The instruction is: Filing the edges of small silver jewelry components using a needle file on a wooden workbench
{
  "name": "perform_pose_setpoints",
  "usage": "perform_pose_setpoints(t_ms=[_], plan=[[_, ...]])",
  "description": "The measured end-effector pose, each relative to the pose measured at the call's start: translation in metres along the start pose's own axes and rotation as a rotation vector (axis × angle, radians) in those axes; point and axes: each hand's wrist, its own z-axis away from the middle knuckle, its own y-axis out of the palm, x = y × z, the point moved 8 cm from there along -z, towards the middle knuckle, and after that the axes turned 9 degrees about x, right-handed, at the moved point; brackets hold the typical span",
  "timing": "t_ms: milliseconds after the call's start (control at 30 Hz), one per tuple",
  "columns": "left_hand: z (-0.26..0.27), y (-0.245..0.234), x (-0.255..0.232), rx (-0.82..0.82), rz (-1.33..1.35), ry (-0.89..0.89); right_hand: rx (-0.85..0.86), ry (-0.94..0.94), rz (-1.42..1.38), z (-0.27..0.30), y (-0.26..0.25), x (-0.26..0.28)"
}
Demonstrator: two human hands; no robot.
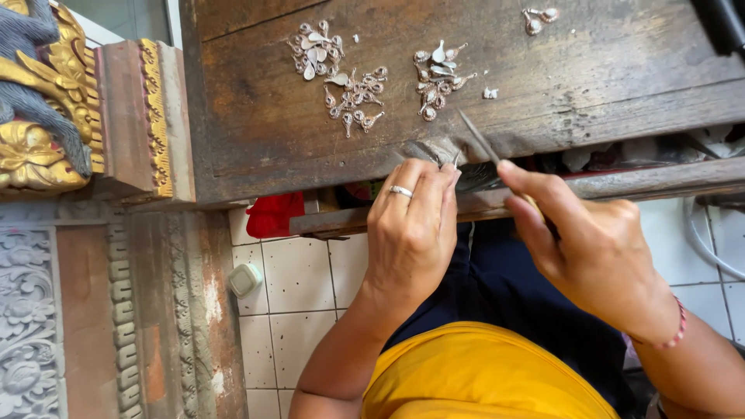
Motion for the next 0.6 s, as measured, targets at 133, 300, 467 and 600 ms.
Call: perform_pose_setpoints(t_ms=[133, 300, 467, 600], plan=[[0.004, 0.004, 0.0, 0.007, -0.05, 0.014, 0.105, -0.002, -0.087, 0.015, 0.007, -0.004], [0.002, 0.005, 0.002, 0.008, -0.018, 0.042, 0.157, 0.046, -0.113, 0.023, 0.011, -0.003], [-0.001, 0.005, 0.0, 0.028, 0.035, 0.065, 0.044, 0.01, 0.132, -0.006, 0.022, 0.002], [0.0, -0.005, 0.003, -0.018, 0.13, -0.041, -0.031, 0.03, 0.0, -0.012, 0.004, 0.001]])
